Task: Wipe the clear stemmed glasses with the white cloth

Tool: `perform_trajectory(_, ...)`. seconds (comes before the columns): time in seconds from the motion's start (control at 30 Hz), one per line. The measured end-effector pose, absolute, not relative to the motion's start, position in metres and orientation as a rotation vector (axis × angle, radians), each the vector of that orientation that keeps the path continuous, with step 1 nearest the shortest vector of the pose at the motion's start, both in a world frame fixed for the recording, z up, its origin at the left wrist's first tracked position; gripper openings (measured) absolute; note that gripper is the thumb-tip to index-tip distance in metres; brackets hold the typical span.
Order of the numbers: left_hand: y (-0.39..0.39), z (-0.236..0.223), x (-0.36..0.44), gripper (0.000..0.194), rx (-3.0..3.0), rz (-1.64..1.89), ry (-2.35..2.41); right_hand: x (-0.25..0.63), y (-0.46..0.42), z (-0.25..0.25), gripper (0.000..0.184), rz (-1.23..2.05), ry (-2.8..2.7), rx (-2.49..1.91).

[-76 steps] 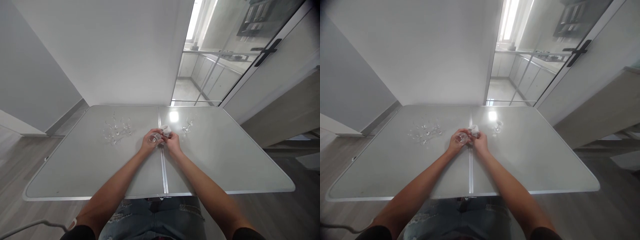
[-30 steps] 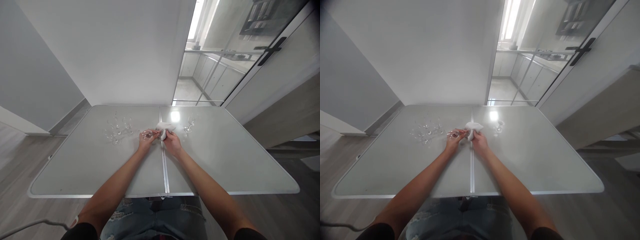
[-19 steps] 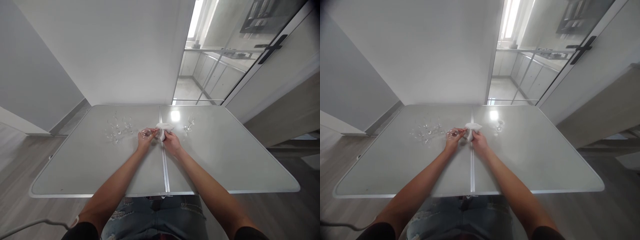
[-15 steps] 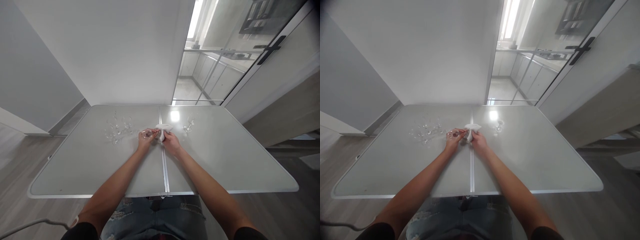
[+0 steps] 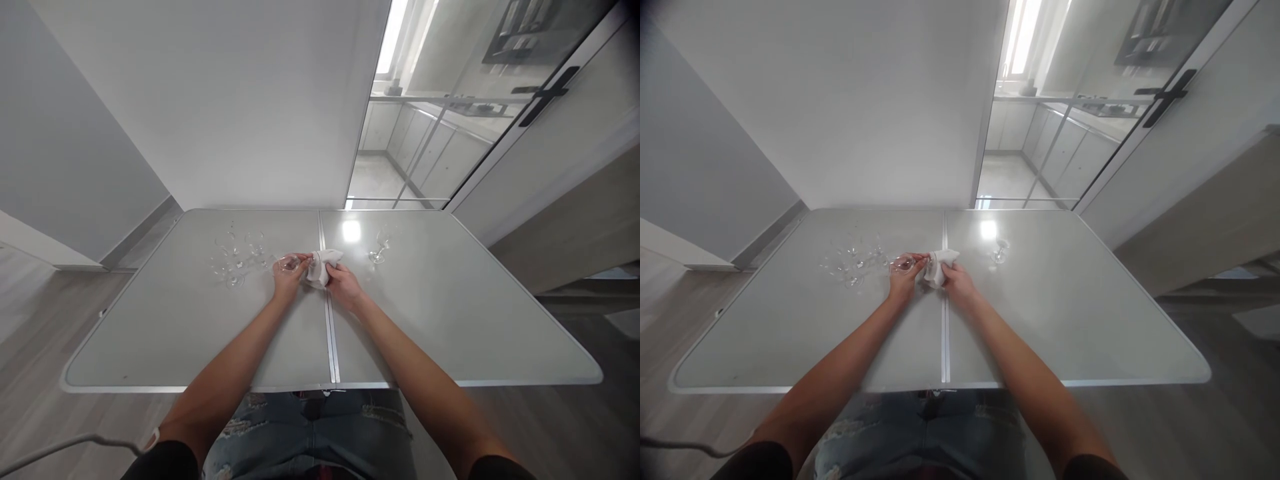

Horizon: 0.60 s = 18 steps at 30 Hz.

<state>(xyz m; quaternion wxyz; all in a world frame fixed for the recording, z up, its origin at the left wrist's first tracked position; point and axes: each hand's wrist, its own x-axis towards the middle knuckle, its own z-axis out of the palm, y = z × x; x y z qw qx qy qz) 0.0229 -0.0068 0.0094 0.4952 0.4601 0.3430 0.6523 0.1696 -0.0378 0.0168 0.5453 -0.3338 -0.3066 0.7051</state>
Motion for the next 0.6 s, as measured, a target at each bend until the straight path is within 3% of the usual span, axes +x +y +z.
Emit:
perform_trajectory(0.23, -0.013, 0.009, 0.027, 0.027, 1.159, 1.388, 0.768, 0.171, -0.035, 0.015, 0.026, 1.503, -0.693, -0.745)
perform_trajectory(0.4, -0.009, 0.008, 0.025, 0.025, 1.145, 1.480, 0.807, 0.167, -0.034, 0.011, 0.031, 1.554, -0.769, -0.806)
perform_trajectory(0.6, -0.004, -0.002, 0.028, 0.038, 1.154, 1.347, 0.878, 0.171, -0.036, 0.005, 0.026, 1.138, -1.042, -0.910)
